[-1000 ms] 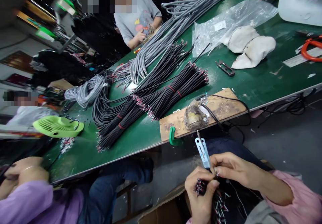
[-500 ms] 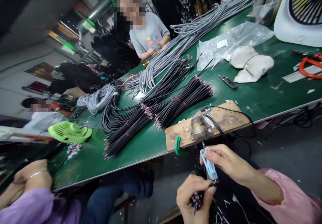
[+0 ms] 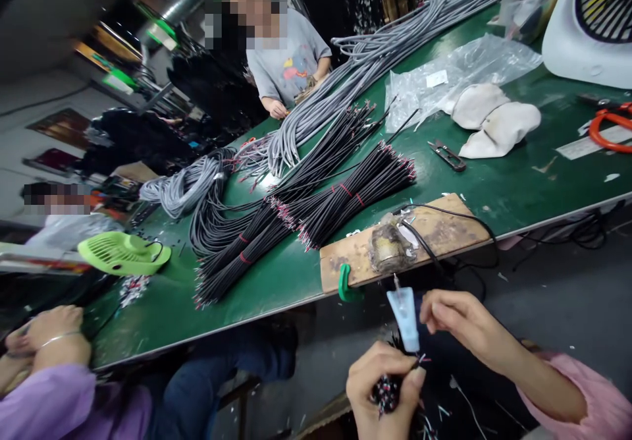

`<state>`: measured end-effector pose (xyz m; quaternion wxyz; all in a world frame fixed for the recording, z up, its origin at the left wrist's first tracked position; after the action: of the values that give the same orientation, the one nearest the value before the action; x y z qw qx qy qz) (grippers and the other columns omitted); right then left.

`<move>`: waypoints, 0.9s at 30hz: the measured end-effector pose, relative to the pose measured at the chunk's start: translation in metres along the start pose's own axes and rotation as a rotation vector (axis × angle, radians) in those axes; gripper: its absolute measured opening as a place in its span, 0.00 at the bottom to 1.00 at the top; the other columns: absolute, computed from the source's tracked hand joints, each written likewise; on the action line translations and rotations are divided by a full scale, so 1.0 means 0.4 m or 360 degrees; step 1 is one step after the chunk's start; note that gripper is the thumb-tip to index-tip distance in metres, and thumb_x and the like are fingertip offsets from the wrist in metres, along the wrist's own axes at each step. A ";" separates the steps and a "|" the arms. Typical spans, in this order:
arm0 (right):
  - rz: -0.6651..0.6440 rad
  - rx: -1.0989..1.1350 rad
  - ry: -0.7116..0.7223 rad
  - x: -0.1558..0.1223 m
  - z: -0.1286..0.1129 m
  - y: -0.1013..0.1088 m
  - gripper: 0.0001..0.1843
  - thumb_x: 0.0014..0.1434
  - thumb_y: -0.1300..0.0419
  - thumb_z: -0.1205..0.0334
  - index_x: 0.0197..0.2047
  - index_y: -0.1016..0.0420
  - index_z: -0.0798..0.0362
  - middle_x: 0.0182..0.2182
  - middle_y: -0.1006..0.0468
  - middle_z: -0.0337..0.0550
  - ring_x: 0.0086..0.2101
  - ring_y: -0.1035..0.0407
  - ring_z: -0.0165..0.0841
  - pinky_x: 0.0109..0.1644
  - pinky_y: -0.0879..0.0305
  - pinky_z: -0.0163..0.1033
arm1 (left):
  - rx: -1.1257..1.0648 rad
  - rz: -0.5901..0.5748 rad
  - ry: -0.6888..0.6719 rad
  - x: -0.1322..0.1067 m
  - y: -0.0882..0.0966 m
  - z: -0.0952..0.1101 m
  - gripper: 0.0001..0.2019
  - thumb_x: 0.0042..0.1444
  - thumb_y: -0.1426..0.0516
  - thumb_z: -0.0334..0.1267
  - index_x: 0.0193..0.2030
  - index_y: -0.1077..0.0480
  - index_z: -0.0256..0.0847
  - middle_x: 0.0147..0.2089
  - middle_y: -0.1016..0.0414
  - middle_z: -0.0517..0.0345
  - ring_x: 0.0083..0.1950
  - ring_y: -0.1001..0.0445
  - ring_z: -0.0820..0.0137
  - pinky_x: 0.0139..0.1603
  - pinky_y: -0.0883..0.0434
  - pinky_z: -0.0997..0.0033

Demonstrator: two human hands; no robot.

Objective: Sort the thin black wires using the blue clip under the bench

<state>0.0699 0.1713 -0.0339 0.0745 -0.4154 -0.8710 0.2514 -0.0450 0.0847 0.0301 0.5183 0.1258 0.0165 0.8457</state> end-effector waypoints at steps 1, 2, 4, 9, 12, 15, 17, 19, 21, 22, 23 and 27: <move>-0.0033 -0.0101 0.0048 -0.014 -0.010 -0.002 0.16 0.61 0.40 0.51 0.31 0.23 0.56 0.25 0.30 0.40 0.28 0.38 0.30 0.34 0.42 0.35 | 0.0010 -0.0005 0.0024 -0.004 -0.001 -0.006 0.03 0.47 0.35 0.32 0.25 0.22 0.44 0.21 0.25 0.62 0.23 0.31 0.73 0.27 0.37 0.75; -0.0090 -0.0187 0.0093 -0.028 -0.019 -0.009 0.14 0.60 0.38 0.53 0.33 0.22 0.56 0.26 0.30 0.40 0.28 0.37 0.30 0.33 0.41 0.35 | 0.0024 -0.0023 0.0051 -0.009 -0.004 -0.015 0.03 0.47 0.35 0.33 0.24 0.22 0.43 0.21 0.26 0.62 0.22 0.31 0.73 0.26 0.37 0.74; -0.0195 -0.0365 0.0180 -0.054 -0.034 -0.028 0.11 0.57 0.36 0.55 0.37 0.21 0.55 0.27 0.29 0.41 0.28 0.37 0.31 0.32 0.41 0.36 | 0.0042 -0.0084 0.0136 -0.028 -0.016 -0.044 0.08 0.48 0.35 0.38 0.21 0.23 0.41 0.18 0.28 0.61 0.21 0.33 0.73 0.26 0.38 0.73; -0.0241 -0.0690 0.0361 -0.080 -0.055 -0.043 0.09 0.60 0.37 0.61 0.29 0.24 0.55 0.25 0.28 0.41 0.30 0.35 0.33 0.37 0.40 0.39 | -0.0224 0.0329 0.0864 -0.142 0.007 -0.207 0.18 0.45 0.34 0.52 0.26 0.31 0.40 0.21 0.27 0.63 0.18 0.34 0.74 0.24 0.34 0.72; -0.0283 -0.0699 0.0331 -0.069 -0.057 -0.049 0.11 0.60 0.37 0.58 0.29 0.25 0.55 0.26 0.27 0.41 0.29 0.35 0.32 0.35 0.40 0.37 | -0.0254 0.0297 0.1031 -0.178 -0.010 -0.242 0.19 0.44 0.34 0.53 0.29 0.31 0.39 0.23 0.26 0.61 0.20 0.32 0.73 0.21 0.35 0.74; -0.0339 -0.0927 0.0280 -0.050 -0.063 -0.073 0.05 0.58 0.35 0.63 0.31 0.22 0.55 0.29 0.25 0.42 0.33 0.32 0.34 0.39 0.38 0.37 | -0.0126 0.0192 0.0894 -0.146 -0.017 -0.216 0.16 0.43 0.32 0.48 0.28 0.28 0.37 0.26 0.26 0.58 0.27 0.30 0.70 0.27 0.33 0.73; -0.0384 -0.1089 0.0219 -0.039 -0.064 -0.090 0.02 0.55 0.35 0.68 0.31 0.22 0.55 0.30 0.24 0.43 0.36 0.31 0.35 0.41 0.38 0.37 | -0.0128 -0.0113 0.0847 -0.122 -0.058 -0.199 0.14 0.45 0.33 0.44 0.24 0.29 0.35 0.23 0.29 0.59 0.26 0.33 0.71 0.27 0.34 0.73; -0.0371 -0.1181 0.0174 -0.033 -0.063 -0.093 0.04 0.55 0.37 0.71 0.29 0.24 0.56 0.30 0.24 0.43 0.35 0.31 0.35 0.40 0.38 0.37 | -0.0153 -0.0187 0.0831 -0.115 -0.071 -0.194 0.11 0.46 0.34 0.41 0.29 0.26 0.34 0.26 0.27 0.58 0.29 0.32 0.69 0.32 0.33 0.71; -0.0310 -0.1208 0.0146 -0.031 -0.056 -0.080 0.07 0.57 0.38 0.70 0.28 0.25 0.56 0.29 0.25 0.42 0.34 0.31 0.34 0.39 0.39 0.37 | -0.0196 -0.0062 0.0817 -0.123 -0.058 -0.202 0.11 0.46 0.34 0.41 0.27 0.27 0.35 0.26 0.27 0.58 0.30 0.31 0.69 0.34 0.32 0.71; -0.0276 -0.1199 0.0135 -0.032 -0.050 -0.071 0.08 0.58 0.39 0.69 0.27 0.25 0.56 0.28 0.25 0.42 0.33 0.31 0.34 0.38 0.39 0.37 | -0.0235 0.0092 0.0824 -0.134 -0.040 -0.211 0.12 0.46 0.33 0.43 0.26 0.29 0.36 0.25 0.29 0.60 0.29 0.31 0.70 0.34 0.32 0.72; -0.0241 -0.1174 0.0122 -0.035 -0.041 -0.059 0.09 0.60 0.39 0.68 0.27 0.25 0.56 0.28 0.26 0.42 0.32 0.32 0.33 0.37 0.39 0.37 | -0.0288 0.0214 0.0860 -0.150 -0.028 -0.225 0.14 0.46 0.33 0.44 0.25 0.29 0.37 0.23 0.30 0.61 0.27 0.32 0.71 0.31 0.32 0.73; -0.0176 -0.1079 0.0083 -0.052 0.002 -0.028 0.12 0.61 0.39 0.63 0.26 0.24 0.56 0.25 0.27 0.41 0.28 0.34 0.32 0.33 0.41 0.36 | -0.0363 0.0368 0.1000 -0.197 -0.014 -0.261 0.17 0.45 0.34 0.50 0.26 0.29 0.37 0.18 0.32 0.64 0.18 0.34 0.73 0.21 0.33 0.73</move>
<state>0.0752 0.1493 -0.0273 -0.0320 -0.3750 -0.9240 -0.0676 -0.0302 0.0284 -0.0870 0.3995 -0.1981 0.0663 0.8926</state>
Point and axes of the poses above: each hand's wrist, its own x-axis towards the middle knuckle, its own y-axis out of the back of the hand, z = x × y, the point moved 9 cm from there along x, towards the middle knuckle
